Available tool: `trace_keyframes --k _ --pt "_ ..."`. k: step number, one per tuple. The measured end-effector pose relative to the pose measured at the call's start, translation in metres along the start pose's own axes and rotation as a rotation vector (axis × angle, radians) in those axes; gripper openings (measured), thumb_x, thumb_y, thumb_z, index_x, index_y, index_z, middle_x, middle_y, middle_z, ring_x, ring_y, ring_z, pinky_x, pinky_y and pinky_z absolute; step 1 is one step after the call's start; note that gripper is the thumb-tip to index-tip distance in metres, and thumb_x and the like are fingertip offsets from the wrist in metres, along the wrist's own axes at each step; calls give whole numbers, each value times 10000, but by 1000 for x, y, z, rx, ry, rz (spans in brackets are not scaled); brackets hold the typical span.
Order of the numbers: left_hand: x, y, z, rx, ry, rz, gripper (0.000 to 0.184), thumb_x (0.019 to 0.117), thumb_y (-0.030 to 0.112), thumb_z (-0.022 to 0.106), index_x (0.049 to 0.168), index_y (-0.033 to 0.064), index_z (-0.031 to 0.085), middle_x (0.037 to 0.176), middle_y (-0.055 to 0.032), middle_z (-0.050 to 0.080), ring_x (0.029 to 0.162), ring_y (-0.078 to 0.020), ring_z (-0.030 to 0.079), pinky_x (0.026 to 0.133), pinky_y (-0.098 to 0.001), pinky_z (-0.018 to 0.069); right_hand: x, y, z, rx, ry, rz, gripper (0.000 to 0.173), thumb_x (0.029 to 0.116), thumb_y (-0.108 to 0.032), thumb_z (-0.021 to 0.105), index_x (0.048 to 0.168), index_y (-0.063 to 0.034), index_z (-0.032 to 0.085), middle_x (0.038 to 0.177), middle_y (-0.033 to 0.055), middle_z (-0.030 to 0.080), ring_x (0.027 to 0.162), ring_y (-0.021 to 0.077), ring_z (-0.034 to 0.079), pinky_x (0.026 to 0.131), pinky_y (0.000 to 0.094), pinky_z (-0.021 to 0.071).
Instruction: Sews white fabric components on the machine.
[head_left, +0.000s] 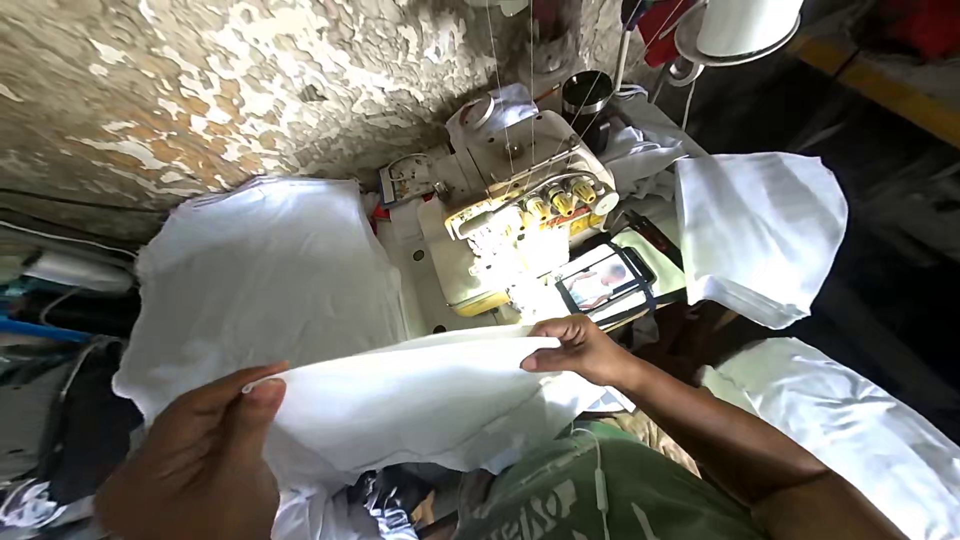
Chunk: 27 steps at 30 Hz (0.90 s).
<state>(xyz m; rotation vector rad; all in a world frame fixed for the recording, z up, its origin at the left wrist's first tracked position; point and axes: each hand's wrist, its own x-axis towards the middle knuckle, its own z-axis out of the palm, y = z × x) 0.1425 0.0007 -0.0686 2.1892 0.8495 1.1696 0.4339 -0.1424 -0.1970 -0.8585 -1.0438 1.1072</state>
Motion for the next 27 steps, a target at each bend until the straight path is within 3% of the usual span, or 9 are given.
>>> trace_keyframes --k 2,4,5,7,9,14,17,21,27 --pt "14 -11 3 18 18 1 117 991 163 644 1091 177 702 1006 196 706 919 78 649 828 -160 547 9 -4 6 94 117 3 128 887 23 692 890 -98 735 847 -96 720 791 -30 657 771 198 571" --pt "33 -25 15 133 12 12 198 1008 125 609 1110 -38 656 1015 30 686 922 57 628 856 -176 539 26 -3 10 89 229 8 106 898 -1 684 918 -102 709 803 -78 699 707 -21 629 683 195 550" --pt "41 -36 25 222 -2 13 264 1023 123 585 1117 -119 636 1023 -88 686 919 -9 638 867 -219 541 35 0 12 54 263 9 80 924 -25 679 970 -86 704 800 -65 688 682 -21 613 654 188 540" --pt "51 -60 49 385 -92 -13 308 1055 112 538 1201 -148 612 1161 -292 663 1044 -315 670 951 -466 526 54 13 10 -81 274 35 90 987 -75 646 1054 -30 686 807 -23 664 668 -11 585 640 187 522" --pt "52 -66 78 444 -261 -64 369 1041 83 551 1373 -78 557 1413 -296 556 1301 -460 553 1099 -613 418 71 33 6 -200 292 126 149 1021 -123 613 978 0 685 762 6 626 644 16 538 627 211 482" --pt "44 -56 156 288 -581 133 303 988 86 634 1243 -73 678 1318 -229 661 1274 -370 615 1091 -513 471 90 49 3 -87 382 314 120 1007 -105 631 927 -17 651 709 -11 597 626 39 555 610 228 492" --pt "50 -69 176 255 -595 296 209 967 121 672 1100 -28 733 1170 -198 713 1193 -349 656 1033 -501 510 89 39 6 26 412 389 177 1058 -149 504 929 -80 604 679 -25 553 575 48 522 565 223 471" --pt "54 -81 186 231 -560 421 147 949 108 678 1032 22 765 1038 -175 708 1052 -332 685 939 -475 548 89 26 7 138 521 574 325 1122 -237 352 940 -67 562 687 -24 507 565 48 495 552 207 449" --pt "51 -84 185 237 -526 488 175 957 134 649 962 5 767 1090 -207 701 1063 -357 684 935 -466 553 82 26 5 244 533 587 337 1126 -269 313 970 -86 549 716 -21 524 592 59 525 571 219 469"
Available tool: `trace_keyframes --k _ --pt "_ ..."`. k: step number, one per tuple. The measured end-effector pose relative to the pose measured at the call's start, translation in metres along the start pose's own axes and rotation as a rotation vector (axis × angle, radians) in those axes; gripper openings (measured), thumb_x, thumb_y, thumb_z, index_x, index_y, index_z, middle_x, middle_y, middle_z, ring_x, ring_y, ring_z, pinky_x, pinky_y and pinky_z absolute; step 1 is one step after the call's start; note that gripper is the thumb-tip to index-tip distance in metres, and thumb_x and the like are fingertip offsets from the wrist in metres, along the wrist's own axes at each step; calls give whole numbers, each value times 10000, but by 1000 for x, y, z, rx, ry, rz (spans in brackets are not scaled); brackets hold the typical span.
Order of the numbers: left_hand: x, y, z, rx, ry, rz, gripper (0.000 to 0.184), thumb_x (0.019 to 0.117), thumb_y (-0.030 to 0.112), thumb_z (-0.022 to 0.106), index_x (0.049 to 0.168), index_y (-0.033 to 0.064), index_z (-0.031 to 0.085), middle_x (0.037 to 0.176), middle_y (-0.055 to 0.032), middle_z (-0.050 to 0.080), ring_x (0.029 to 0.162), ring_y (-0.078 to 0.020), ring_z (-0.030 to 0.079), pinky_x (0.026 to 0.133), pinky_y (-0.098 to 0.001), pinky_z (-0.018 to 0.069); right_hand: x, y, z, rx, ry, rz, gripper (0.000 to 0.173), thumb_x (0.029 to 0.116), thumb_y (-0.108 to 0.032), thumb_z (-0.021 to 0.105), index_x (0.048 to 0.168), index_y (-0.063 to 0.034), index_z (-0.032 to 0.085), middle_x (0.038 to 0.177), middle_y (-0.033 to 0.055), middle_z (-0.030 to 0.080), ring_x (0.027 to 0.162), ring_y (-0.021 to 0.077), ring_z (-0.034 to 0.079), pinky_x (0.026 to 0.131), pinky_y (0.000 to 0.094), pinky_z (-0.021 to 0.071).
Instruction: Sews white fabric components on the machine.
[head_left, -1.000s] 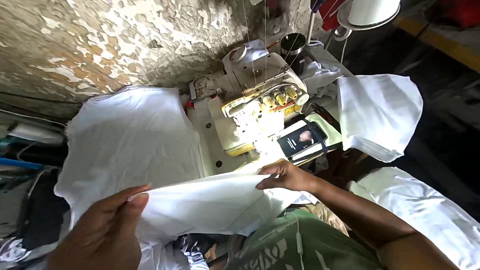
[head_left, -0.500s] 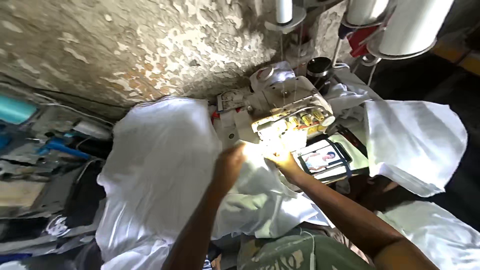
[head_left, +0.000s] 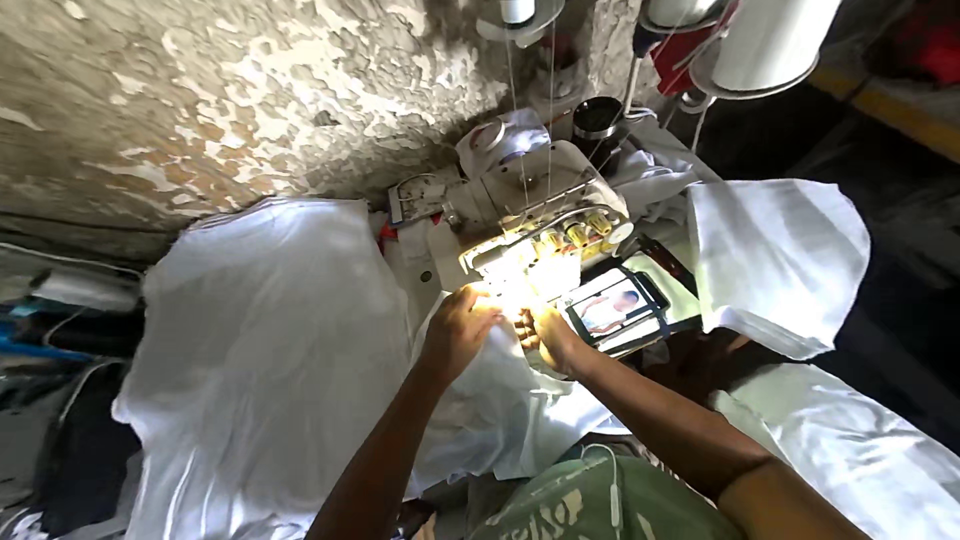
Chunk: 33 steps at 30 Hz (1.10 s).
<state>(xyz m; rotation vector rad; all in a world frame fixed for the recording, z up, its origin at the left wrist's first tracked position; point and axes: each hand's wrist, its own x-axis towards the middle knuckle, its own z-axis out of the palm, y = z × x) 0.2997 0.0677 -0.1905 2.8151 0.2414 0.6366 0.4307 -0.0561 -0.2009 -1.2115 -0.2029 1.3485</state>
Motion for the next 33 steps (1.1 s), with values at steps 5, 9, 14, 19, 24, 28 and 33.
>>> trace_keyframes --k 5,9,14,19,24,28,33 --pt "-4 1 -10 -181 4 -52 141 934 104 659 919 -8 743 1012 -138 739 1005 -241 701 936 -371 542 8 12 -6 -254 -68 -275 111 1029 -101 573 973 -22 626 701 -1 557 562 39 506 546 200 462" --pt "-5 3 -20 -473 6 -200 137 915 97 681 907 -36 711 885 -52 705 868 -16 659 851 -173 528 4 21 -2 -343 35 -439 145 941 -23 676 1070 28 633 735 28 577 591 41 475 558 212 421" --pt "-6 3 -26 -541 76 -199 106 935 67 671 946 -30 711 900 -20 688 855 20 646 823 -137 533 -4 21 11 -74 74 -302 326 908 -19 713 1221 -37 623 882 12 632 724 45 556 660 229 490" --pt "-7 4 -30 -559 113 -186 108 910 78 702 911 -27 726 874 -10 683 856 32 631 818 -114 514 -6 12 10 128 58 -85 141 948 -19 670 1073 -66 625 751 15 618 585 66 549 558 221 479" --pt "0 14 -36 -670 92 -204 53 867 28 720 887 -17 739 871 21 667 803 64 603 741 -76 497 -18 8 10 116 -13 -144 90 994 -35 618 912 -54 649 696 -13 625 541 23 521 538 183 461" --pt "3 21 -36 -446 133 -128 100 897 79 722 904 -14 756 904 -55 708 869 2 646 811 -118 511 -28 10 13 -16 6 -372 124 972 -6 637 877 -62 693 730 -50 646 599 -16 530 572 155 451" --pt "-5 32 -36 -357 206 -117 78 904 71 730 908 -2 757 919 -72 717 896 -68 676 838 -182 538 -32 18 17 -17 -44 -504 198 960 43 599 866 -84 719 708 -74 652 612 -12 563 605 176 497"
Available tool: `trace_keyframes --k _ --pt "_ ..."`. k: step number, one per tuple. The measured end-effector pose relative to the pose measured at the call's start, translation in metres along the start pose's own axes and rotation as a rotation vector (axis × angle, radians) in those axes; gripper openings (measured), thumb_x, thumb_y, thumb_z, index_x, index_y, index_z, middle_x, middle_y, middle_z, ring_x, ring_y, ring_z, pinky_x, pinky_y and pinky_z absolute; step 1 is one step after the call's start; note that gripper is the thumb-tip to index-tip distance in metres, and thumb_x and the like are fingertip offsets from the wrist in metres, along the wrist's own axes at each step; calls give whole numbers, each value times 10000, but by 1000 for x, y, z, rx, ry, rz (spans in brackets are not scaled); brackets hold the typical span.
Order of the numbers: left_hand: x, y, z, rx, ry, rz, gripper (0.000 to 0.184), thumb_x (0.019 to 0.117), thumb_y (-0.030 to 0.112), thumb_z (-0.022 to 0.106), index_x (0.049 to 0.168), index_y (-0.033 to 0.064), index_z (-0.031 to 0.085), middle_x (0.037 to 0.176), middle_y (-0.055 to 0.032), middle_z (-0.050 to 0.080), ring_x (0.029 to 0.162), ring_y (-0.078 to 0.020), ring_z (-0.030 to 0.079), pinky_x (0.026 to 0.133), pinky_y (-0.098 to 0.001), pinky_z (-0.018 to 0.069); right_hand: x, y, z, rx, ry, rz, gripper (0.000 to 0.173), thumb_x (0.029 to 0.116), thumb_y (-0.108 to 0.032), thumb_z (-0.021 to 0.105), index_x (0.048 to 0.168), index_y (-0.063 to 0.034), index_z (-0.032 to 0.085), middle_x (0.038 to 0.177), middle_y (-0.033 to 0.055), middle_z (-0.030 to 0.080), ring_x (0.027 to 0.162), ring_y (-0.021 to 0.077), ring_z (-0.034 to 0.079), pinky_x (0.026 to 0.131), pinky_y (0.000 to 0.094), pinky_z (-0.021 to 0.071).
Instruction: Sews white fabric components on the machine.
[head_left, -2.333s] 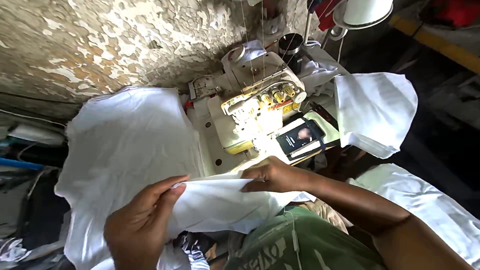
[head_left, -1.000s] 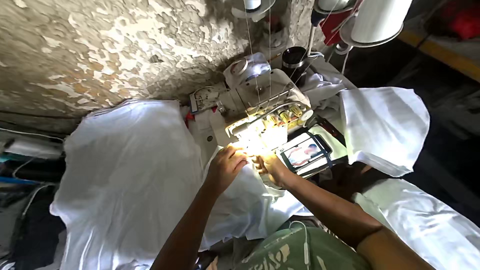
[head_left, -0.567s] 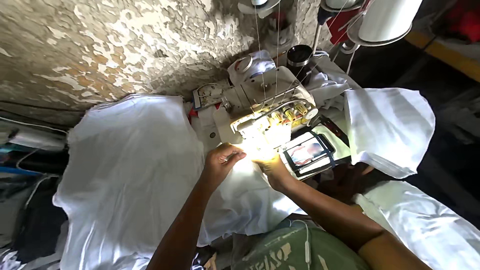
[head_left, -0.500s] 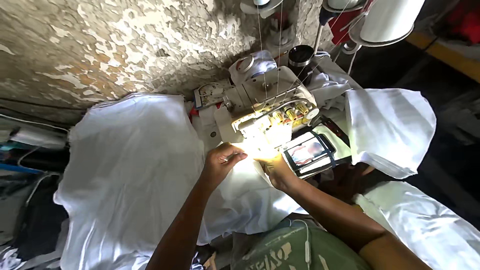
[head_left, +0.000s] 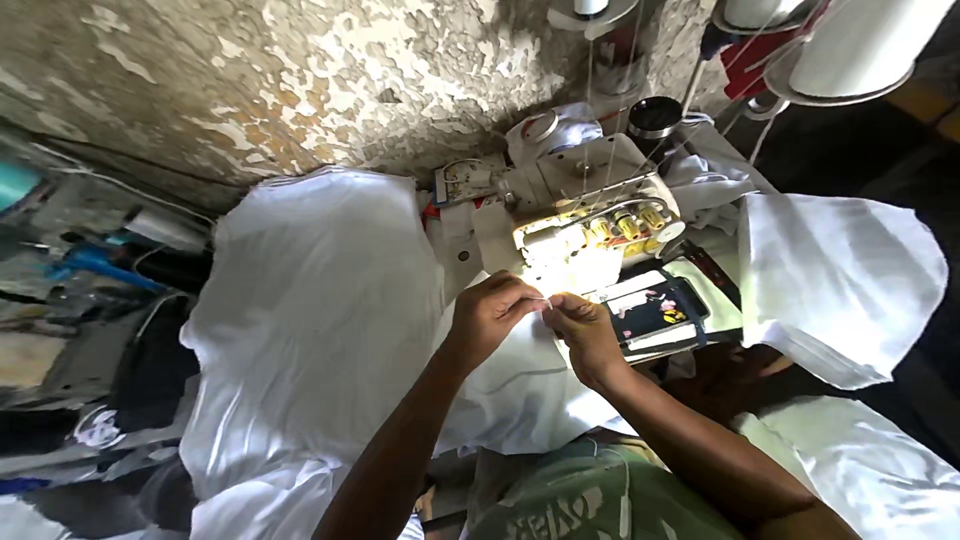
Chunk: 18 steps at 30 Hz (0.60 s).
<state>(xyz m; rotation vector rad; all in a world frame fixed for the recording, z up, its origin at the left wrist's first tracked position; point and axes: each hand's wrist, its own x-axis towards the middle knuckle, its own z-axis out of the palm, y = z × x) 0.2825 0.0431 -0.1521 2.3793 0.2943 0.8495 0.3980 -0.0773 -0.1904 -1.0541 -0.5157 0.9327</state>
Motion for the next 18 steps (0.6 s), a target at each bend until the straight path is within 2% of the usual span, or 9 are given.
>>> trace_keyframes --k 5,9,15,18 --pt "-4 -1 3 -42 68 -26 91 898 75 743 934 -8 754 934 -82 712 906 -56 669 839 -170 530 -3 2 1 18 -7 -60 203 950 38 603 854 -104 713 698 -72 647 601 -2 568 597 185 508" --pt "-5 -2 5 -66 110 -34 86 883 70 757 915 -9 745 918 -82 701 888 -59 658 828 -179 530 -6 3 -1 -99 -25 -135 141 957 -11 621 876 -99 695 719 -74 644 610 -4 572 594 189 512" --pt "-4 0 4 -151 87 16 103 858 64 780 883 -19 724 983 -96 676 1015 -82 631 920 -179 500 -12 -2 -3 -176 -55 -169 168 961 16 588 880 -95 684 730 -94 632 625 -22 564 616 173 507" --pt "-5 3 3 -184 81 -15 125 849 60 783 876 -38 710 1043 -127 674 1075 -96 624 956 -188 489 -14 -4 -2 -175 -67 -167 178 967 14 574 891 -99 688 758 -101 641 639 -32 564 626 164 508"
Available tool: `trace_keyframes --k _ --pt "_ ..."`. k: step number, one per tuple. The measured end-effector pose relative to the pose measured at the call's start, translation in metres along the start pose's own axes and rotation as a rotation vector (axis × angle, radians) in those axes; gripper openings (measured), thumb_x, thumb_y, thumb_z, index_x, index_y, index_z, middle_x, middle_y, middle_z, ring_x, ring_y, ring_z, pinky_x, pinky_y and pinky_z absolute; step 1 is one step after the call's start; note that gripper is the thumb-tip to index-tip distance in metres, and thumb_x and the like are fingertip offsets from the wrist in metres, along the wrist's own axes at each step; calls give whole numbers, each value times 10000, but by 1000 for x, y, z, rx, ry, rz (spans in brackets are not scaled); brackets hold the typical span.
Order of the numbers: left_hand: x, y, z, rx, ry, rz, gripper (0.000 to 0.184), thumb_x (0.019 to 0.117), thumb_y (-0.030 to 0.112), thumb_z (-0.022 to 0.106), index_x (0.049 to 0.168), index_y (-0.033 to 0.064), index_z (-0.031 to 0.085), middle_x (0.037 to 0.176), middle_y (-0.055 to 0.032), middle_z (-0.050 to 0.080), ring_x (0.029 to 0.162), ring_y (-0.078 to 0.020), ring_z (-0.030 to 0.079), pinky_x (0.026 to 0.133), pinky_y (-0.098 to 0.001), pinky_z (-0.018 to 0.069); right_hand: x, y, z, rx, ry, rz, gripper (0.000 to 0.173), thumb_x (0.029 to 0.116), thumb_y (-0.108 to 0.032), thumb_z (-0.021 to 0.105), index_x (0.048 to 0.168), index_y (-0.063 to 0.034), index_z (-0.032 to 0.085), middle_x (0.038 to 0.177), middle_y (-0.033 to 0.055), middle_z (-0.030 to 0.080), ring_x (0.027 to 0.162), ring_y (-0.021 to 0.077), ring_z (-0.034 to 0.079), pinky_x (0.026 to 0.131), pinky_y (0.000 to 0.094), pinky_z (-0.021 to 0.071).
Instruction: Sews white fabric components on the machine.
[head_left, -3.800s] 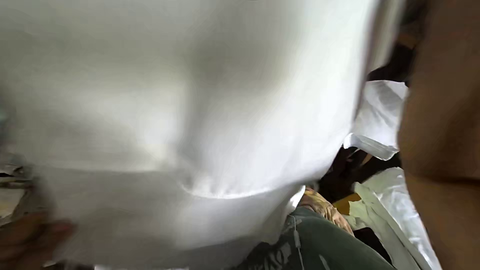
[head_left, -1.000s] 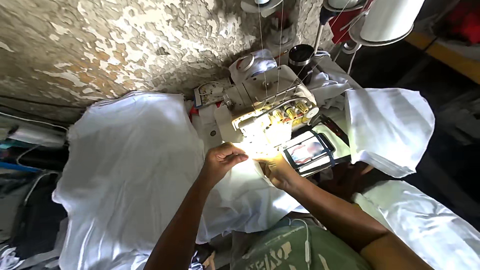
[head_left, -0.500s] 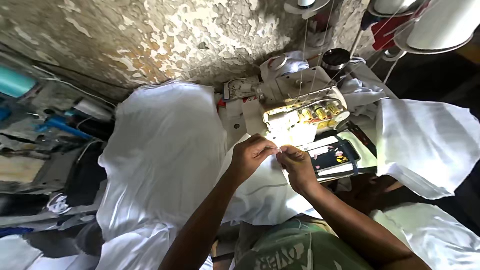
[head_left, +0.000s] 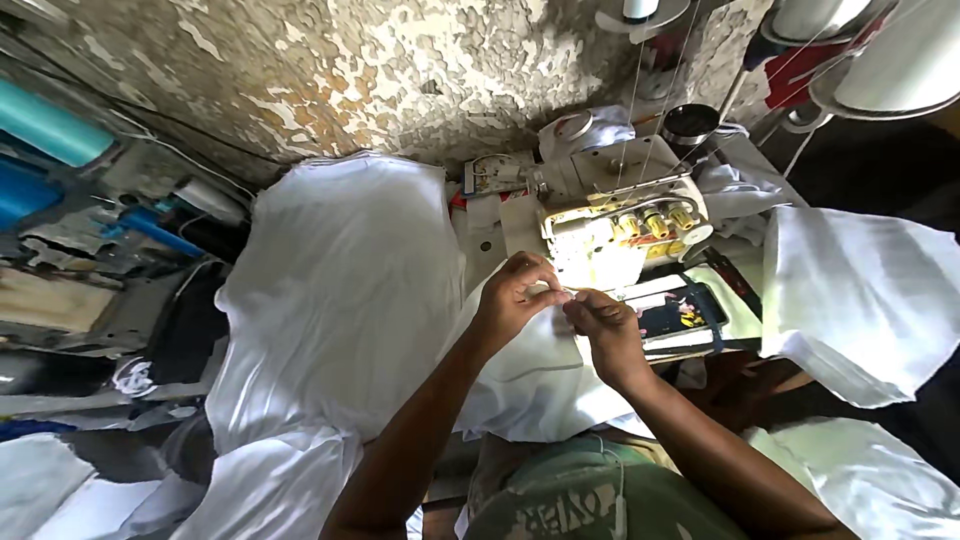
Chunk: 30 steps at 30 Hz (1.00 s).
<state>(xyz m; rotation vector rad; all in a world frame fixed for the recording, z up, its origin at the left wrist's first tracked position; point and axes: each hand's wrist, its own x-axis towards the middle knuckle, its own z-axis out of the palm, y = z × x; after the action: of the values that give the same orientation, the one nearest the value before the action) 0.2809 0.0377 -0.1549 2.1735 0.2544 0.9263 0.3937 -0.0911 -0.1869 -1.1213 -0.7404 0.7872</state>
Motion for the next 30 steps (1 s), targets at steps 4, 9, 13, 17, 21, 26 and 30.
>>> trace_keyframes --k 4,9,13,17,21,26,30 --pt "0 2 -1 -8 -36 -42 135 872 62 758 887 -57 696 1089 -159 687 1059 -101 647 930 -195 509 -1 -3 -3 -45 -32 -14 152 978 -2 569 936 -77 695 800 -90 652 663 -34 568 641 161 510" --pt "-2 1 -1 0 -91 -145 240 921 105 717 1099 -49 667 1030 -108 722 922 -66 678 858 -221 543 -2 -4 -3 -43 -48 -20 137 994 -13 561 945 -50 683 799 -77 639 659 -34 557 628 163 503" --pt "-1 6 -3 153 -135 -175 170 928 140 720 1006 -7 755 961 -79 713 910 -79 668 869 -236 538 -2 3 -5 -1 -96 -38 98 1004 -16 548 1078 -57 596 805 -47 640 662 -29 566 613 157 487" --pt "5 21 -5 291 -89 -229 120 915 118 730 929 1 754 913 -85 692 863 -110 653 815 -279 531 3 23 -12 -102 -165 -223 119 964 41 583 1070 -2 550 883 25 627 711 10 590 672 186 527" --pt "11 22 -12 332 -10 -195 165 934 171 714 957 18 770 961 -89 710 947 -143 650 883 -328 514 -11 41 -21 -312 -219 -208 202 1040 -86 536 1113 53 662 922 85 676 759 54 608 720 236 525" --pt "12 1 -12 311 68 -154 146 935 142 711 960 15 777 1092 -125 715 1091 -199 637 982 -359 483 -30 66 -35 -643 -156 -324 193 911 -139 737 974 43 724 1221 209 689 1086 329 695 890 487 576" --pt "12 -7 -13 288 66 -150 145 947 135 695 968 22 783 1141 -112 743 1141 -197 645 1024 -366 451 -39 71 -41 -771 -69 -455 154 874 -161 764 925 -15 761 1060 161 723 930 308 700 784 436 583"
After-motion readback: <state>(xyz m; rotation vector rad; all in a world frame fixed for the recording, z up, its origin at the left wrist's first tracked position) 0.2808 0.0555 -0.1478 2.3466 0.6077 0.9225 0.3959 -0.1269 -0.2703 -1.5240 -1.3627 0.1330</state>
